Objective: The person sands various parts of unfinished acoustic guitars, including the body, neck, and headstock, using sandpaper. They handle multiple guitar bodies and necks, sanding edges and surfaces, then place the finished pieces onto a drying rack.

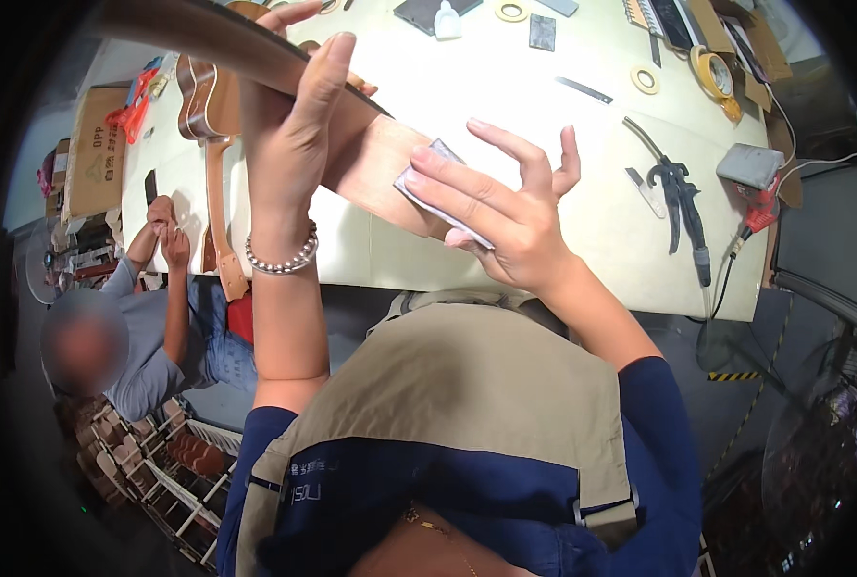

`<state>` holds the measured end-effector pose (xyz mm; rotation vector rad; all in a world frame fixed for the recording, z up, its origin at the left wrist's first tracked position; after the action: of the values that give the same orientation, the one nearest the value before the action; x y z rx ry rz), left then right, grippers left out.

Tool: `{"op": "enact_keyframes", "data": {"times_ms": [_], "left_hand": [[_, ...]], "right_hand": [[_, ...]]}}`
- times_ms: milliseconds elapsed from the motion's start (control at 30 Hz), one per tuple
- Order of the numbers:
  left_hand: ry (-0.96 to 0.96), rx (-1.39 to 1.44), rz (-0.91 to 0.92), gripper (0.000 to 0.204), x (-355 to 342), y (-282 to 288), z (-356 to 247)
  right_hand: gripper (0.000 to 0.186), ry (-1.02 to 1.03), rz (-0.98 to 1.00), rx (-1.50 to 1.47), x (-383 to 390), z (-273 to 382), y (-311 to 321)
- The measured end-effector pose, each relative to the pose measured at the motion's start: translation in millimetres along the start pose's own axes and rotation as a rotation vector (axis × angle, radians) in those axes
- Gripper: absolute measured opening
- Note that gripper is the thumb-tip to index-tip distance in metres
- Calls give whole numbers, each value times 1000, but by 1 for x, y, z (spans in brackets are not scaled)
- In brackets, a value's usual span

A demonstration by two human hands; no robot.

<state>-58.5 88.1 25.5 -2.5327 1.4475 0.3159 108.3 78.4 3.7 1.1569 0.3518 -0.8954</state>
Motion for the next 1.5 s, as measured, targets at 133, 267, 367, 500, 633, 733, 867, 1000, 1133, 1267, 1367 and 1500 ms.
{"op": "enact_keyframes", "data": {"times_ms": [133,267,367,500,633,733,867,1000,1133,1267,1367,1500], "left_hand": [[58,15,-52,45,1,-11,-3],[-49,-15,-2,45,-1,4,1],[-97,66,-33,45,3,4,-3],[-4,206,111,46,12,-25,-15],[239,20,-248,43,-2,2,-3],[169,101,-152,41,9,-13,-5],[-131,-7,7,38,0,0,-6],[-156,-113,-124,37,1,14,-16],[-160,-18,-67,36,2,2,-3],[-138,-87,-121,37,5,10,-6],[-261,-118,-116,42,7,9,-10],[-148,15,-116,41,9,14,-1]], "right_hand": [[34,18,16,76,-19,2,-5],[43,-7,92,77,15,-10,9],[46,40,-4,76,15,-6,19],[48,122,-25,50,-17,24,-8],[32,-1,41,-34,14,0,-3],[32,42,-21,2,-17,16,-2],[46,80,24,105,9,11,1],[41,-65,34,103,25,-12,16],[34,20,-32,22,-18,23,-9],[34,29,-5,-12,3,7,0],[36,52,-8,42,-13,17,0],[28,-10,19,61,10,2,1]]}}
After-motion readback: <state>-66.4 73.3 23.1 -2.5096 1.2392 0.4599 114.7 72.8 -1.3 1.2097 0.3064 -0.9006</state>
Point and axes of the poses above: each hand's wrist, its own x-axis away from the middle knuckle, its own y-axis out of the back of the hand, z = x × y, the point moved 10 cm from there along -x, towards the middle knuckle, and after that the axes turned 2 degrees about -z, right-handed, at the moved point
